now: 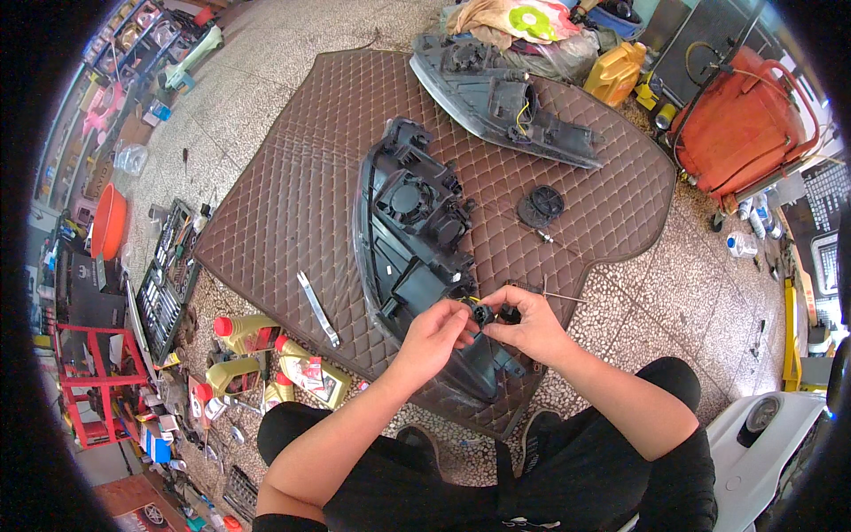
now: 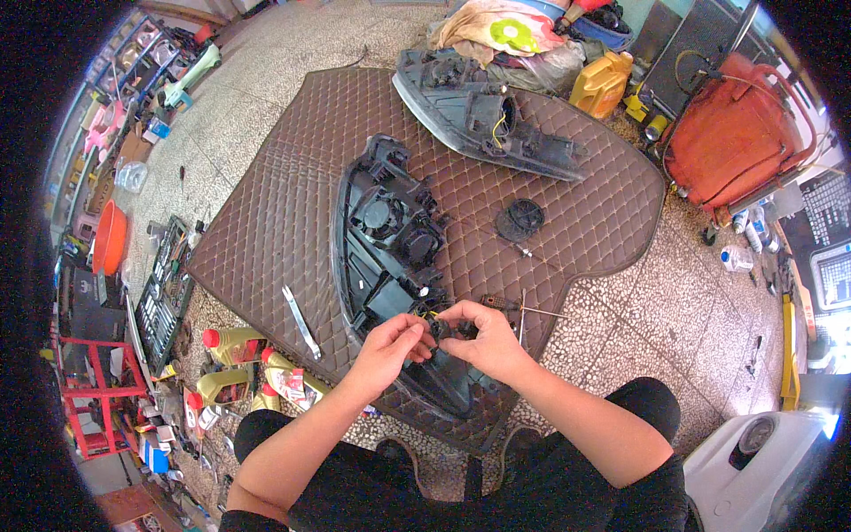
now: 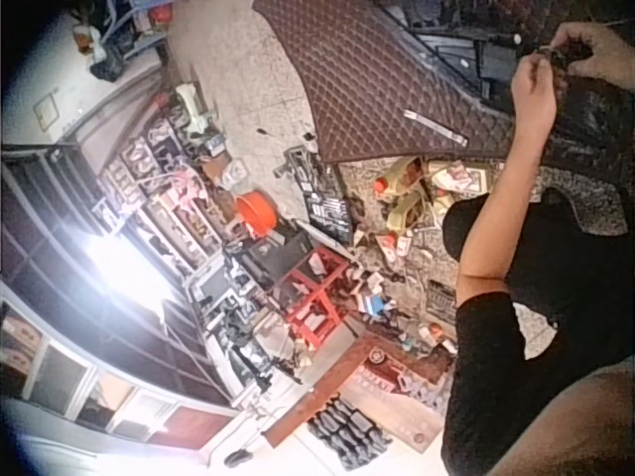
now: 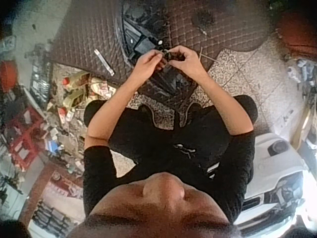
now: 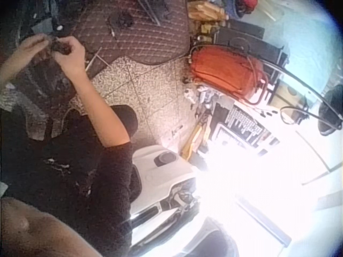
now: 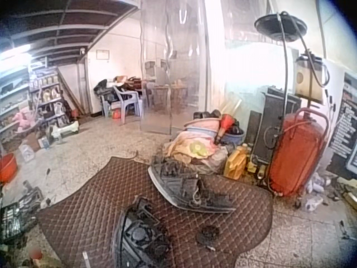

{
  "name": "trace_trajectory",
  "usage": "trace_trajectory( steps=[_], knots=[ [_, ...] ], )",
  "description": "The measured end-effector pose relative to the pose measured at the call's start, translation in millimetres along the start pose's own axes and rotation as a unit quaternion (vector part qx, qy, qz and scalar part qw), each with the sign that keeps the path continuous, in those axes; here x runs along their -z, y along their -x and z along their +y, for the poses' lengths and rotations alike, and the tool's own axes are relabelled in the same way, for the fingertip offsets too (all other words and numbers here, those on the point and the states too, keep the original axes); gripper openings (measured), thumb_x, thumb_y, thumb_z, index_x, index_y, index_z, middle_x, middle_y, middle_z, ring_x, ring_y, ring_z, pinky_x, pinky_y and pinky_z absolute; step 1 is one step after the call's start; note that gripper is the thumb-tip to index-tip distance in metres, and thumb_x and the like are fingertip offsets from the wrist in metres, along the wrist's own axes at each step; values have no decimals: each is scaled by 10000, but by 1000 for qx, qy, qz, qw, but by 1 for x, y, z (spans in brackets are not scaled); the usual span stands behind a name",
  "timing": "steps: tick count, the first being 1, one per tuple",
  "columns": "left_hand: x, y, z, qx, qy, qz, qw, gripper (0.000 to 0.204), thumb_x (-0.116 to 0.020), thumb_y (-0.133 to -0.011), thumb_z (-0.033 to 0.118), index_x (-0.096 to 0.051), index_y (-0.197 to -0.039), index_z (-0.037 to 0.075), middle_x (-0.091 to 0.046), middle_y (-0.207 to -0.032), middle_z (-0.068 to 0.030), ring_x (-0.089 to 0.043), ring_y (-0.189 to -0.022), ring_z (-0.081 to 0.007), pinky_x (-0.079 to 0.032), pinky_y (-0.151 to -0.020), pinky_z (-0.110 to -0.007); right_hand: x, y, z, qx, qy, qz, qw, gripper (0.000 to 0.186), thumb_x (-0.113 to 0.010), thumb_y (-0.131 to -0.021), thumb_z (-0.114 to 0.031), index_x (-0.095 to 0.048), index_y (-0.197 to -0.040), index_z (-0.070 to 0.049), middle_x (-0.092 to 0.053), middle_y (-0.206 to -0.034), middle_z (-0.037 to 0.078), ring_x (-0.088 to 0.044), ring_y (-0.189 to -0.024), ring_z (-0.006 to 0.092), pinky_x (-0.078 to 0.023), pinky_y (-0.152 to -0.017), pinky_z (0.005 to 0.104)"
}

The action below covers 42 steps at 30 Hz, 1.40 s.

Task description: The person sits on the floor and works on a disassembled car headlight assembly. They connect a small black electrical connector, insert a bulb into the socket, and then place the bulb into the headlight housing. The person handles the headlight assembly and its internal components throughout the clip.

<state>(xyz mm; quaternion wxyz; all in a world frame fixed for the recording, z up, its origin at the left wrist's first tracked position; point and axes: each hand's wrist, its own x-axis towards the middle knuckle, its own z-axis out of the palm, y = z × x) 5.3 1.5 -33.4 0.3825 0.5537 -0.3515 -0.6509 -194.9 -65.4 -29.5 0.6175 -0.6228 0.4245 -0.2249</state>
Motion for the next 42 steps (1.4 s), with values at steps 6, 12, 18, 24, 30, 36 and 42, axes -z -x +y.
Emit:
trace_trajectory(
  steps=[6,12,18,24,30,36,42],
  knots=[
    [0,1,0,-1,-3,1,1000,249,-488,-1076,232,-604,-1160,28,-696,-997,-65,-651,-846,-138,-523,-767,-278,-1,-1,1,14,0,0,1000,332,-781,-775,-93,-693,-1090,-33,-663,-957,39,-612,-938,123,-492,-873,286],
    [0,0,1,-2,-2,-3,1000,250,-486,-1076,230,-604,-1159,26,-695,-1001,-68,-649,-849,-139,-520,-774,-280,-1,-1,3,10,-1,-1,1000,341,-789,-771,-95,-691,-1091,-32,-663,-954,37,-610,-940,124,-490,-876,285],
    [0,0,0,-1,1,-3,1000,244,-483,-1075,219,-603,-1159,25,-695,-1001,-71,-648,-847,-141,-516,-771,-279,0,-2,7,15,-3,-4,1000,357,-795,-775,-97,-693,-1110,-31,-662,-953,38,-611,-930,120,-498,-852,283],
    [1,-2,-2,0,4,-1,1000,242,-484,-1074,216,-603,-1158,23,-697,-1001,-73,-650,-838,-143,-514,-766,-277,0,-3,6,11,-3,-3,1000,362,-796,-783,-97,-691,-1122,-24,-661,-954,36,-613,-916,115,-506,-823,279],
    [1,-2,-3,4,3,-3,1000,240,-485,-1074,215,-603,-1157,23,-696,-998,-74,-651,-838,-144,-516,-767,-281,1,-3,7,5,3,-5,1000,364,-793,-787,-106,-690,-1126,-25,-661,-951,38,-618,-922,118,-505,-826,281],
    [0,-3,-7,26,-100,-33,994,229,-513,-1051,205,-614,-1124,13,-700,-973,-67,-656,-815,-147,-532,-746,-299,-1,-3,8,18,8,0,1000,355,-786,-781,-96,-693,-1116,-26,-661,-941,37,-620,-912,118,-503,-822,275],
    [-12,15,-18,-14,-443,-170,880,278,-587,-956,262,-629,-1063,9,-701,-965,-198,-667,-898,-440,-533,-803,-513,-2,-1,5,-22,0,27,999,337,-772,-778,-63,-694,-1104,-30,-654,-918,31,-606,-885,104,-500,-797,258]
  ],
)
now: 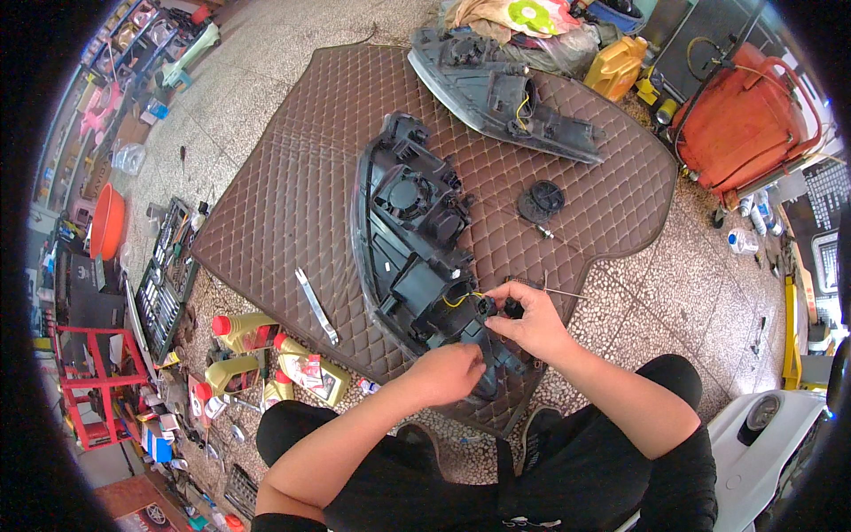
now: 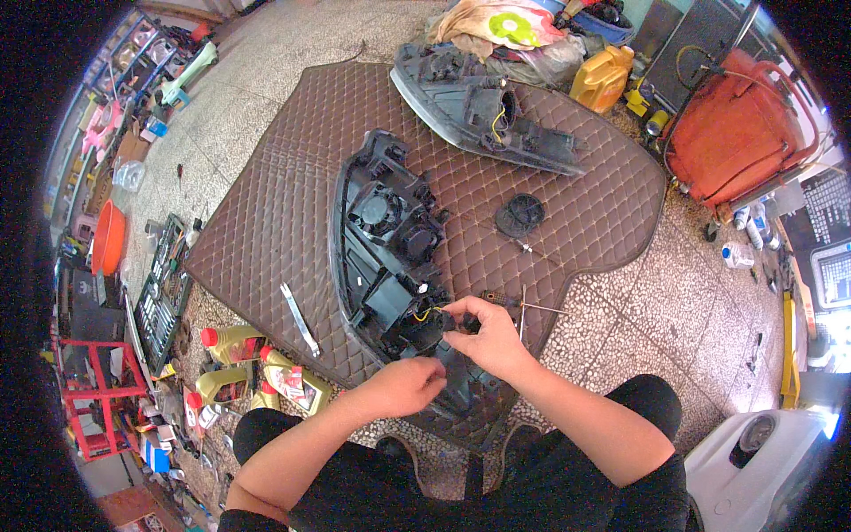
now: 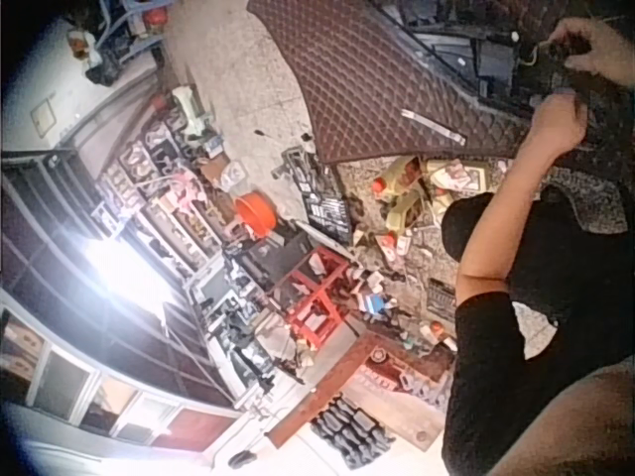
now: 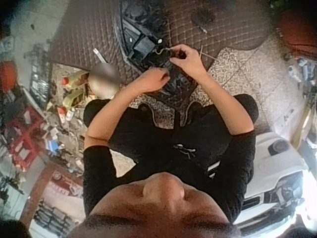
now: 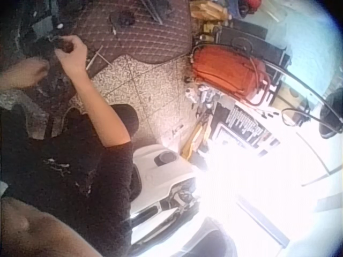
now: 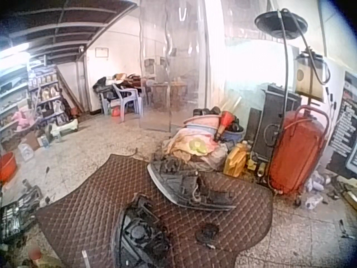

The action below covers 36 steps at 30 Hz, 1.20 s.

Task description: The person sits on the floor and works on a disassembled car headlight assembly. They connect a small black electrical connector, insert a bulb into the socket, and then place the bulb into the headlight housing. The person handles the headlight assembly and its internal components throughout the clip.

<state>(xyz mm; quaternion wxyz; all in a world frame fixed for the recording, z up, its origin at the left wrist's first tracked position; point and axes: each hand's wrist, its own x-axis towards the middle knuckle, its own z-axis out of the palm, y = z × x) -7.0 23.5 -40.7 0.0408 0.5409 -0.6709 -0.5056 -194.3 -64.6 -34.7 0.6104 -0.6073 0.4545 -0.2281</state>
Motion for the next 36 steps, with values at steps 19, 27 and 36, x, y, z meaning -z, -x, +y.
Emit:
trace_trajectory(
  steps=[19,27,36],
  knots=[
    [0,9,2,-8,-150,-53,987,356,-575,-963,297,-572,-1170,8,-655,-1051,-216,-667,-949,-430,-550,-821,-528,-2,0,-1,18,-3,20,1000,309,-770,-780,-53,-685,-1074,-11,-638,-883,23,-580,-834,89,-498,-754,251],
    [5,10,6,-1,-150,-60,987,331,-577,-968,283,-588,-1122,-9,-659,-1095,-210,-673,-981,-405,-555,-842,-505,-3,-1,4,15,-6,20,1000,317,-773,-773,-60,-681,-1073,-22,-613,-845,17,-574,-814,99,-487,-747,260],
    [6,9,5,-2,-148,-61,987,321,-572,-971,281,-589,-1112,-7,-659,-1096,-211,-672,-991,-402,-553,-850,-501,-3,-3,8,19,0,23,1000,327,-777,-766,-55,-683,-1078,-28,-608,-835,9,-565,-798,95,-483,-740,262]
  ],
)
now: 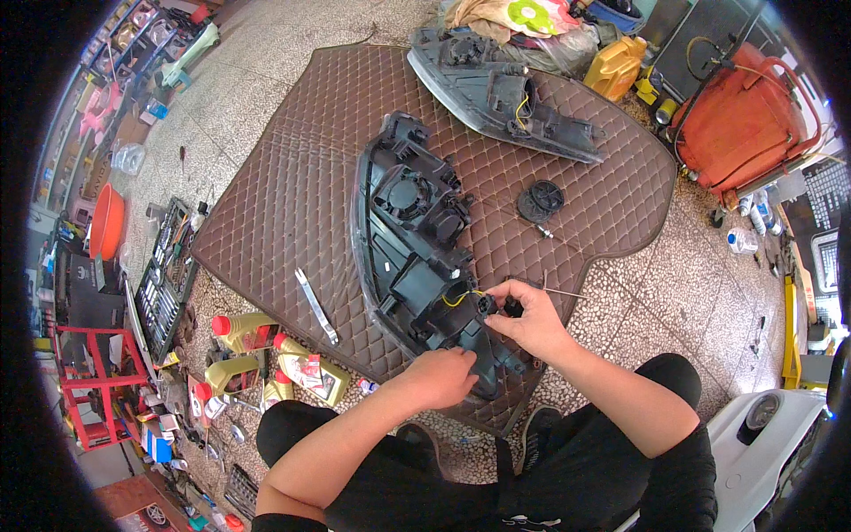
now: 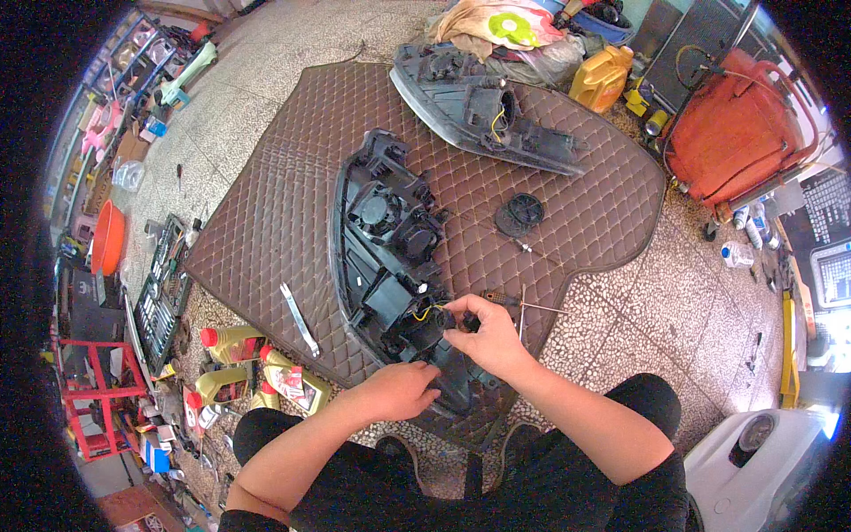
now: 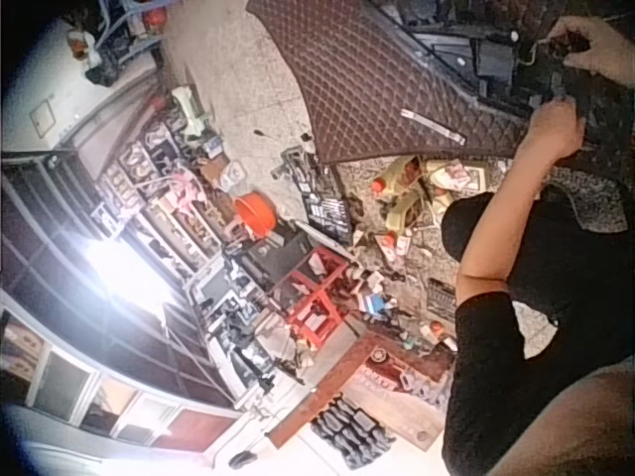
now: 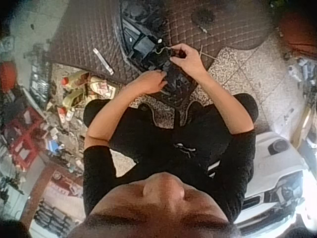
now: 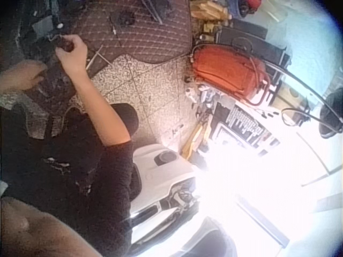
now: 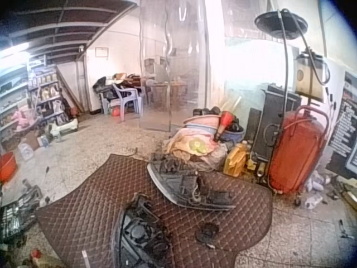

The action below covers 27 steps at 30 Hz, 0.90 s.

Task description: The person sits on the floor and works on a disassembled car headlight assembly. They connect a small black electrical connector, insert a bulb into the socket, and then place the bulb into the headlight housing. The person handles the headlight assembly and its internal components throughout the clip.

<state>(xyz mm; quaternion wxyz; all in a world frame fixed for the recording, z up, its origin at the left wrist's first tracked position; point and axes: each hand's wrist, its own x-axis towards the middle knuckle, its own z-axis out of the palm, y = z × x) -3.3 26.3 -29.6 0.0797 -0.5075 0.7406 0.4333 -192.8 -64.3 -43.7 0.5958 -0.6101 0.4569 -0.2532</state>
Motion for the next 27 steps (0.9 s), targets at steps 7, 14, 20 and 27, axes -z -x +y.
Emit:
trace_trajectory(
  steps=[7,14,20,27],
  knots=[
    [0,-1,-1,-2,7,3,1000,325,-571,-970,281,-589,-1107,-13,-661,-1096,-211,-671,-996,-404,-549,-861,-503,1,0,-1,-14,6,-11,1000,323,-767,-791,-25,-687,-1103,-28,-603,-911,6,-575,-847,79,-497,-743,238],
    [3,-1,0,5,6,-2,1000,329,-568,-970,281,-589,-1118,-13,-660,-1095,-213,-668,-1001,-404,-549,-860,-503,0,-1,-1,-24,-6,-4,1000,308,-769,-778,-55,-686,-1073,-26,-624,-874,15,-572,-820,84,-489,-751,247],
    [5,-3,0,4,9,-7,1000,333,-570,-969,284,-590,-1127,-9,-658,-1100,-211,-667,-1005,-404,-547,-862,-505,1,-1,2,2,27,1,1000,314,-760,-778,-65,-691,-1082,-28,-643,-894,30,-601,-860,117,-500,-782,270],
    [0,-5,-4,-2,10,-1,1000,344,-569,-970,290,-582,-1168,9,-652,-1075,-212,-664,-979,-420,-544,-843,-521,4,-1,3,-16,25,-7,1000,320,-761,-776,-62,-691,-1086,-31,-646,-900,33,-603,-864,121,-502,-792,278]
  ],
)
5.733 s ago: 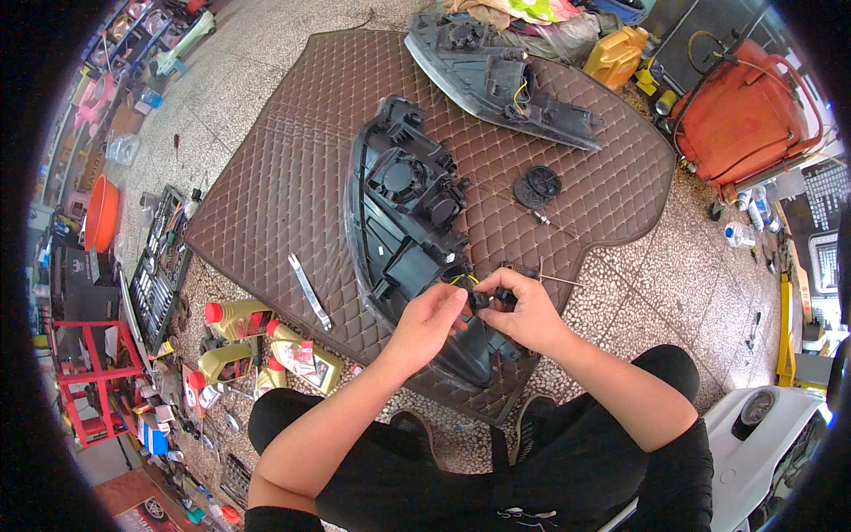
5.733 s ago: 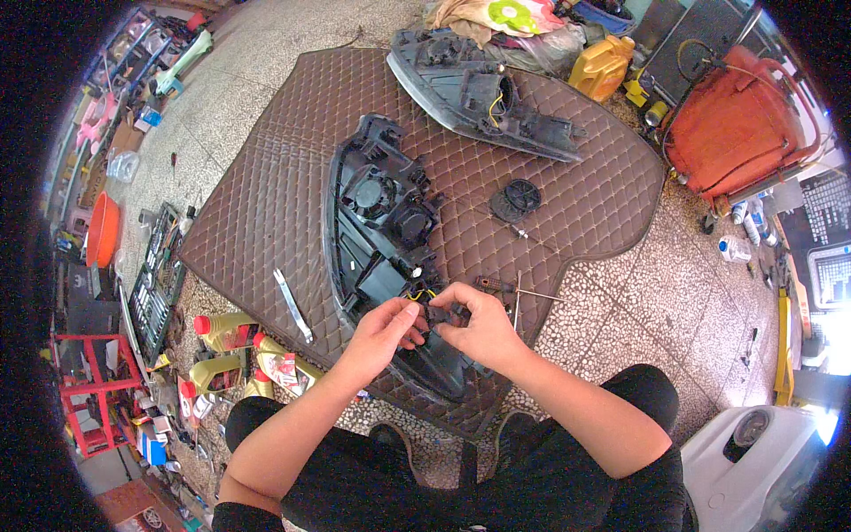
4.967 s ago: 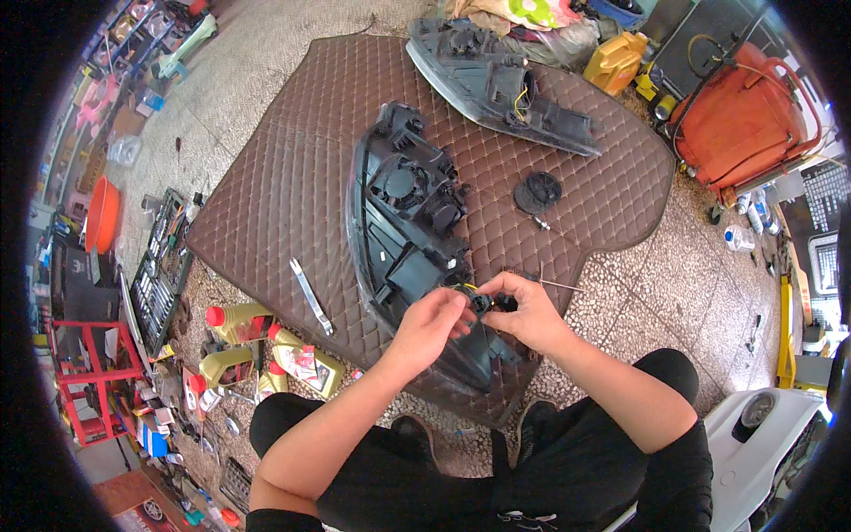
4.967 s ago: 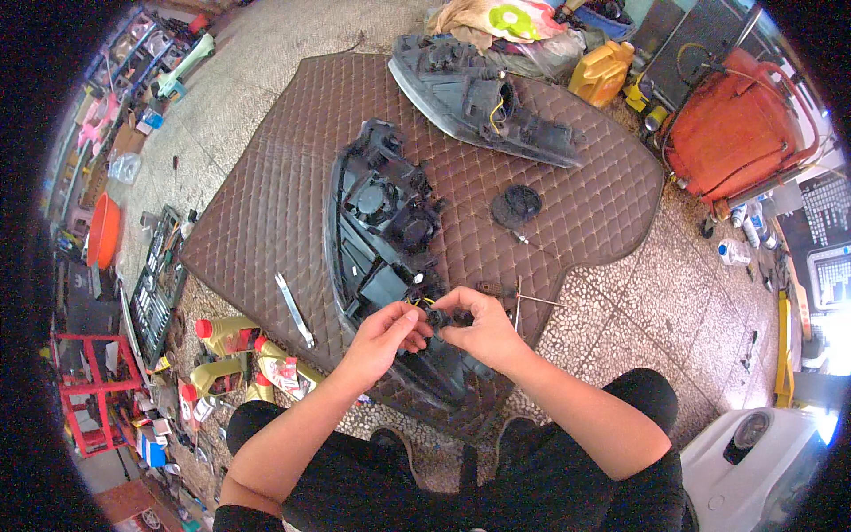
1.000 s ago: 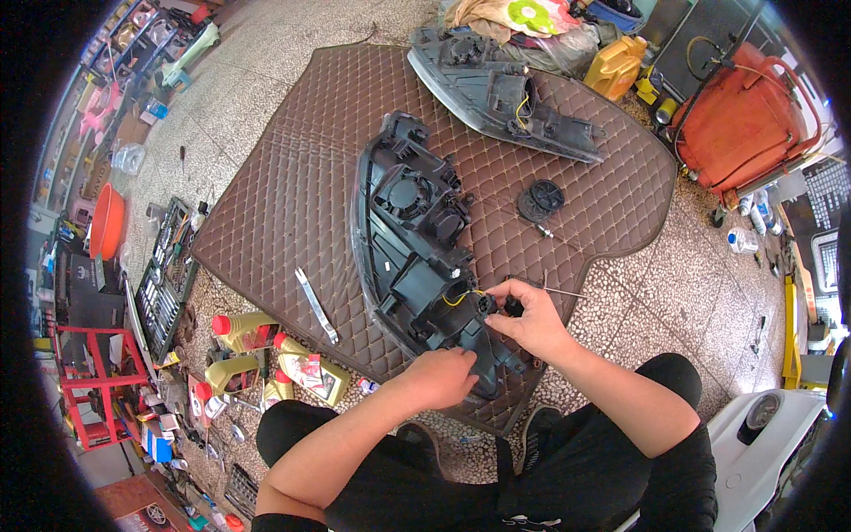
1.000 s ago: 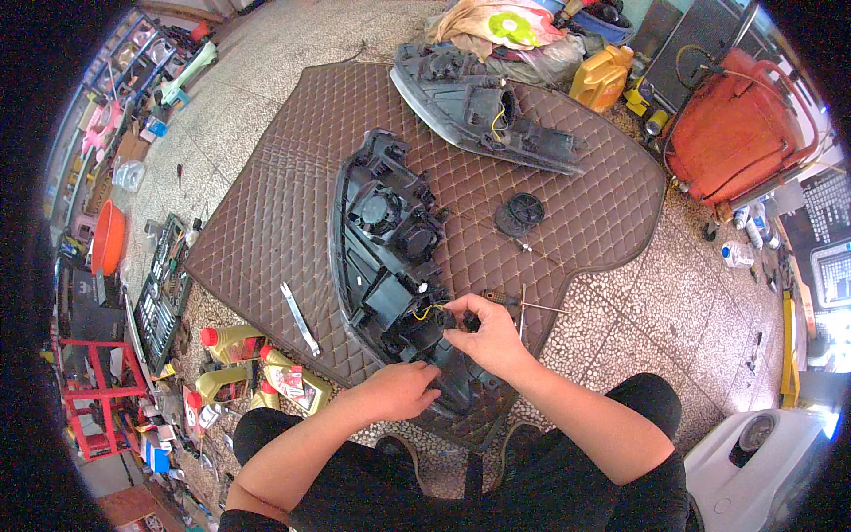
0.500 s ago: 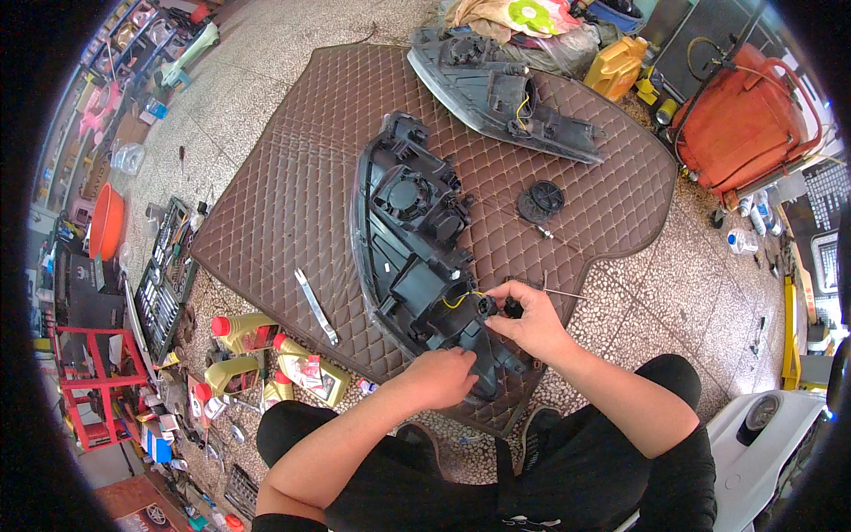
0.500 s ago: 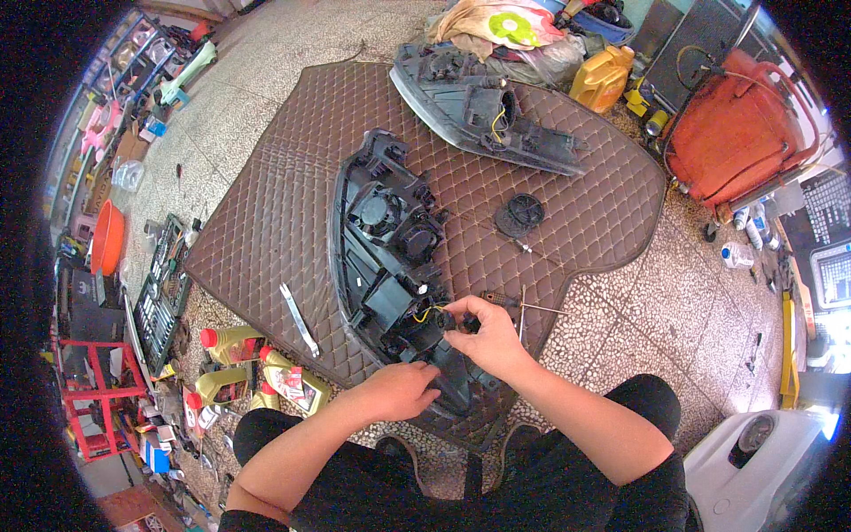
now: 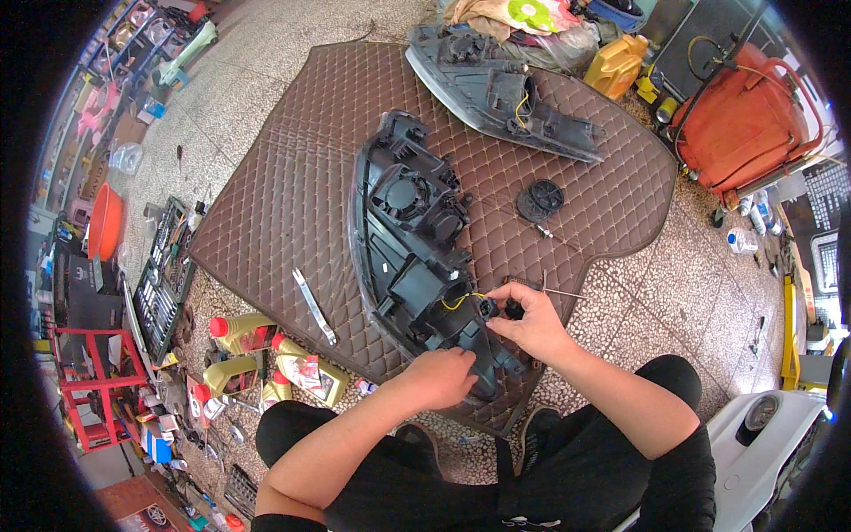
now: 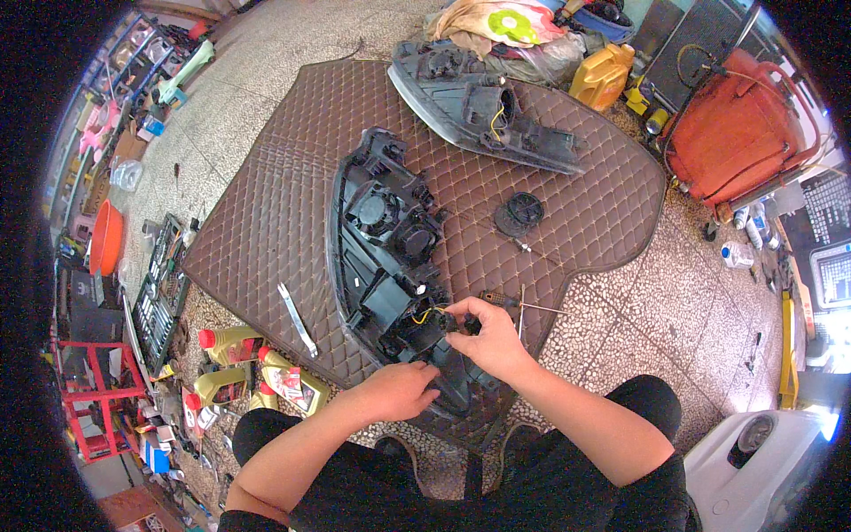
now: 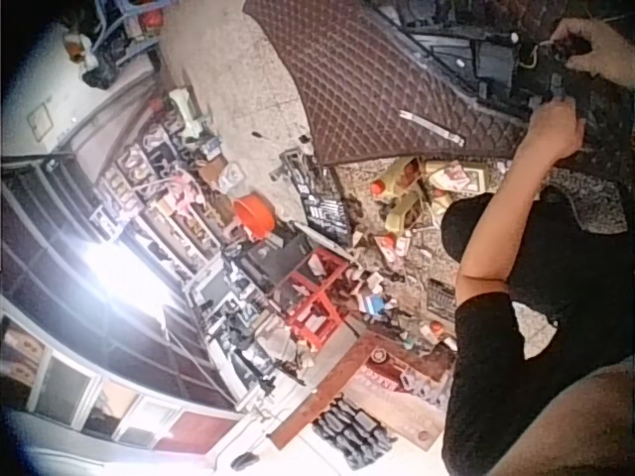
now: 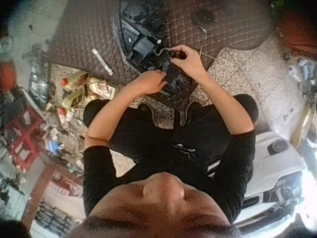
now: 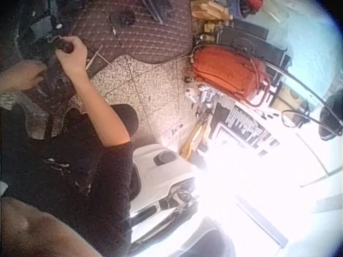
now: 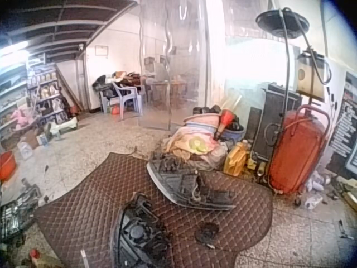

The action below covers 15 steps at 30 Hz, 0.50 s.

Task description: The person sits on the floor and works on a disassembled car headlight assembly. They connect a small black electrical connector, insert a bulb into the socket, and then place the bulb into the headlight housing. The person handles the headlight assembly and its internal components throughout the clip.

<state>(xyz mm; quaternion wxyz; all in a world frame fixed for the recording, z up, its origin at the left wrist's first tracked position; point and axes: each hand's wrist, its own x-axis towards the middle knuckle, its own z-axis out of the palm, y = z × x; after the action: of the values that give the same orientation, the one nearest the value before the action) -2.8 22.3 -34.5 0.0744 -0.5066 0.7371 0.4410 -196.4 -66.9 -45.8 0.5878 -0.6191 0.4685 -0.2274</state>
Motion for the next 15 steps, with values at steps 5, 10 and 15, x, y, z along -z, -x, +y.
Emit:
trace_trajectory(
  steps=[5,10,15],
  knots=[
    [-1,1,0,-1,2,4,1000,339,-569,-970,289,-582,-1165,12,-652,-1076,-210,-664,-979,-421,-543,-844,-522,-1,1,0,-17,-20,-5,1000,324,-760,-771,-50,-688,-1086,-29,-634,-887,25,-594,-858,114,-503,-789,275],
    [2,1,2,2,-7,-1,1000,331,-572,-966,276,-585,-1130,-11,-657,-1095,-215,-669,-986,-408,-549,-851,-507,-3,0,2,-3,-37,-1,999,335,-759,-769,-48,-686,-1095,-30,-634,-906,31,-597,-865,115,-505,-789,272],
    [2,1,2,4,0,-8,1000,334,-564,-971,282,-584,-1135,-8,-654,-1110,-220,-667,-993,-411,-547,-853,-509,-2,1,2,-11,-33,-6,999,343,-760,-768,-49,-686,-1102,-35,-638,-923,36,-605,-877,115,-509,-789,271]
  ],
)
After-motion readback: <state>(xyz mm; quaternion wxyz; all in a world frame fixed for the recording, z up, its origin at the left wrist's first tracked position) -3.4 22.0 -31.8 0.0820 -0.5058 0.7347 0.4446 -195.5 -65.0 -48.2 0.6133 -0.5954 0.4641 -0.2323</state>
